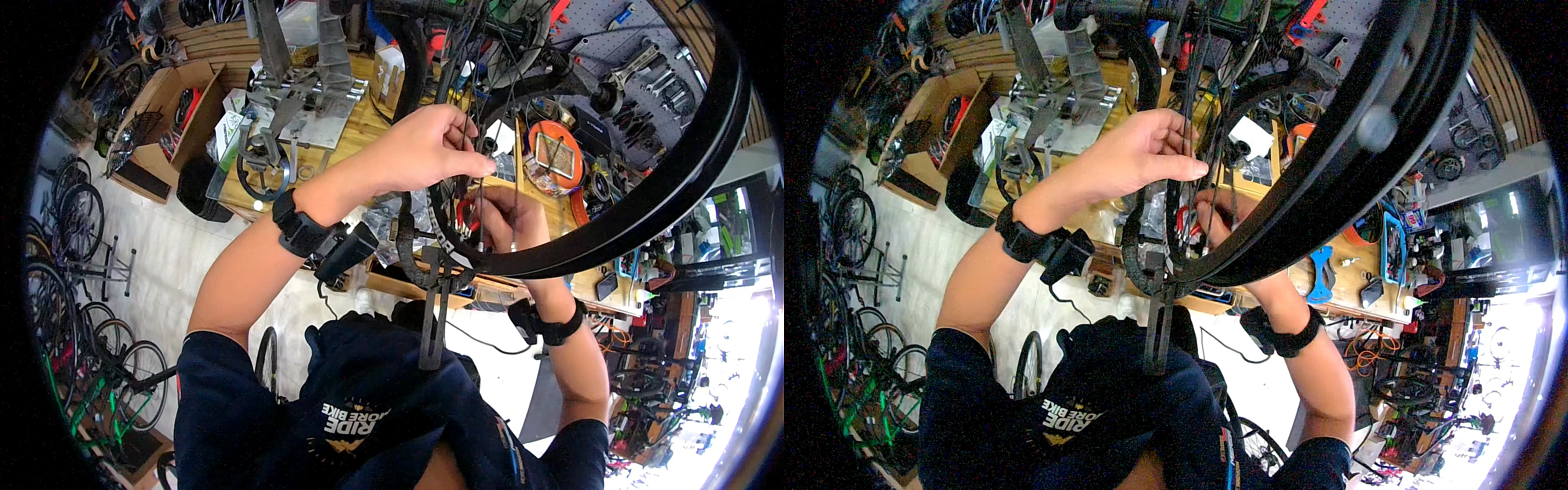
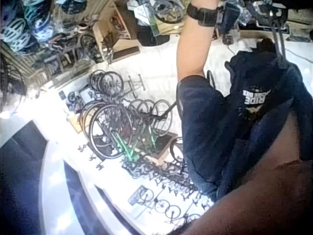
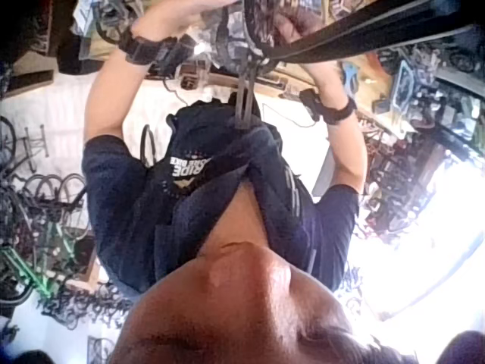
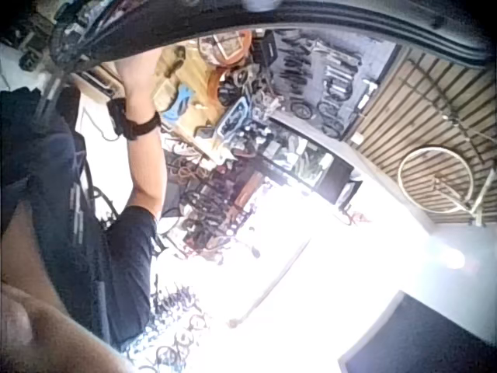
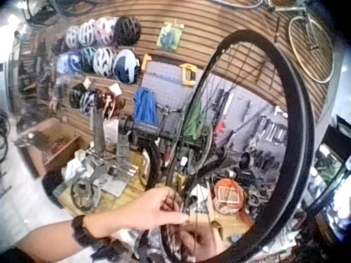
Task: The person adjusts the spoke nipples on a bicycle wheel using a red spoke wrench. They rotate the wheel while tightening or loosening individual spokes on a truing stand.
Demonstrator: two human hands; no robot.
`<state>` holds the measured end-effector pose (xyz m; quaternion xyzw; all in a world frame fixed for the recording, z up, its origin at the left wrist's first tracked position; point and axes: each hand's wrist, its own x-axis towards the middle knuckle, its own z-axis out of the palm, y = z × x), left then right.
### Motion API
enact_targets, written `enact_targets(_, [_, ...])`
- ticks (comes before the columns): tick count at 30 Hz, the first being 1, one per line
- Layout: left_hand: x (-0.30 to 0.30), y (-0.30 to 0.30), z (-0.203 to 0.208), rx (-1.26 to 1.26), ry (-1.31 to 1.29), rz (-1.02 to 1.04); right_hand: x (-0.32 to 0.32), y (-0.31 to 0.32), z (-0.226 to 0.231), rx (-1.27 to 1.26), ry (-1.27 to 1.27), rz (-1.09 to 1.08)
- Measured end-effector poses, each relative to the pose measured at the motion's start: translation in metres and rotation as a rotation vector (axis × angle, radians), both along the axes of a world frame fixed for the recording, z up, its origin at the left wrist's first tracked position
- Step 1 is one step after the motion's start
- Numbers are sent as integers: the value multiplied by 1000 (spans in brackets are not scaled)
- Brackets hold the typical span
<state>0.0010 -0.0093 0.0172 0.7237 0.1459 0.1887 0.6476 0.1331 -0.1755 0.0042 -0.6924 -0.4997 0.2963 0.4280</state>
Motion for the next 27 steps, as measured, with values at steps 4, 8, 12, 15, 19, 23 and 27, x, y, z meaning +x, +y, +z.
enact_targets(4, [4, 1, 8, -47, 15, -14, 3, -12, -4, 37, 0, 67])
enact_targets(8, [0, -1, 11, -43, 2, -7, -14, -30, -5, 235, -242, 18])
enact_targets(12, [1, 0, 6, -52, -70, -2, -41, -45, -25, 402, -408, -184])
enact_targets(15, [-2, 3, 5, -42, -83, -20, -31, -56, -29, 230, -97, -278])
enact_targets(19, [-8, 2, 1, 39, 4, -41, -15, -84, -29, 330, -81, -509])
enact_targets(23, [-11, 10, -28, 482, 118, 176, -8, -110, -46, 289, -69, -522])
enact_targets(27, [-13, 16, -40, 311, -3, 319, -3, -129, -58, 240, -74, -583])
